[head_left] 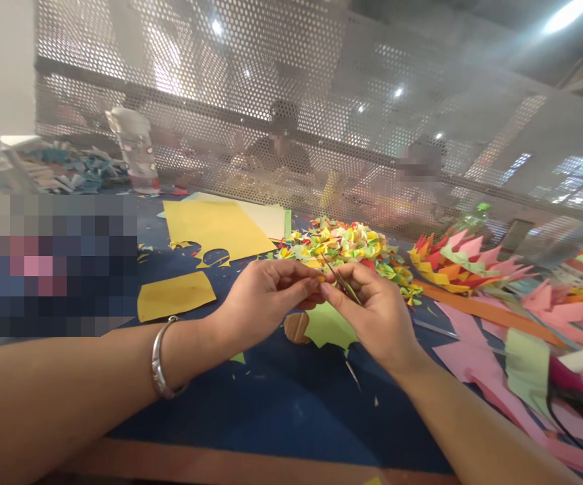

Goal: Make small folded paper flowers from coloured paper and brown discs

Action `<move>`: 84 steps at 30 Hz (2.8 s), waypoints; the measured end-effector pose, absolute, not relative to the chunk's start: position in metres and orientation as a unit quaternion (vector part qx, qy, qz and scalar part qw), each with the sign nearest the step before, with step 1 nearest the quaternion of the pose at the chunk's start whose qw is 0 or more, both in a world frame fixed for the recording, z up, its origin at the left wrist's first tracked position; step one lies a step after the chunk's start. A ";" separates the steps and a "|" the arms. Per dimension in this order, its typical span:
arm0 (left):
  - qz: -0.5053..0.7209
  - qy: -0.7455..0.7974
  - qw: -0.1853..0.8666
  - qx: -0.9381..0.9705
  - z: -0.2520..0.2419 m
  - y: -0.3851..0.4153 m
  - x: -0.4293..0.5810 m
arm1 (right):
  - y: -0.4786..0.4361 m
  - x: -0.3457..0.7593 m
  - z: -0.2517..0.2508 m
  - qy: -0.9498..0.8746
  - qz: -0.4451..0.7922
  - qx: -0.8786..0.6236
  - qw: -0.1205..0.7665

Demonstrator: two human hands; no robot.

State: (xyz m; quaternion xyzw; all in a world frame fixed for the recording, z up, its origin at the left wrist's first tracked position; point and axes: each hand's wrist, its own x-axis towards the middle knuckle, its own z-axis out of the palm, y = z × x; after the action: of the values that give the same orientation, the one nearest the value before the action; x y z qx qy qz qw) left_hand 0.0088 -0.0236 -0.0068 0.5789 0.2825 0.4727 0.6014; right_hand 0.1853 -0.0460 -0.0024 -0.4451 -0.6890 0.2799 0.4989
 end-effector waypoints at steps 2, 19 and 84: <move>0.466 0.280 0.586 0.602 -0.007 -0.023 0.007 | -0.047 0.185 -0.001 -0.684 0.292 -0.442 0.501; 0.426 0.272 0.608 0.612 -0.005 -0.021 0.005 | -0.051 0.185 0.007 -0.680 0.303 -0.447 0.497; 0.361 0.384 0.640 0.559 -0.003 0.018 -0.011 | -0.043 0.196 -0.003 -0.753 0.172 -0.513 0.376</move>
State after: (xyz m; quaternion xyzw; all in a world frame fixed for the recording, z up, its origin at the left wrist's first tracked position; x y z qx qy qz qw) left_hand -0.0112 0.0181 -0.0030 0.5593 0.3837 0.3611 0.6400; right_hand 0.1961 -0.0432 -0.0031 -0.5128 -0.7525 0.1721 0.3757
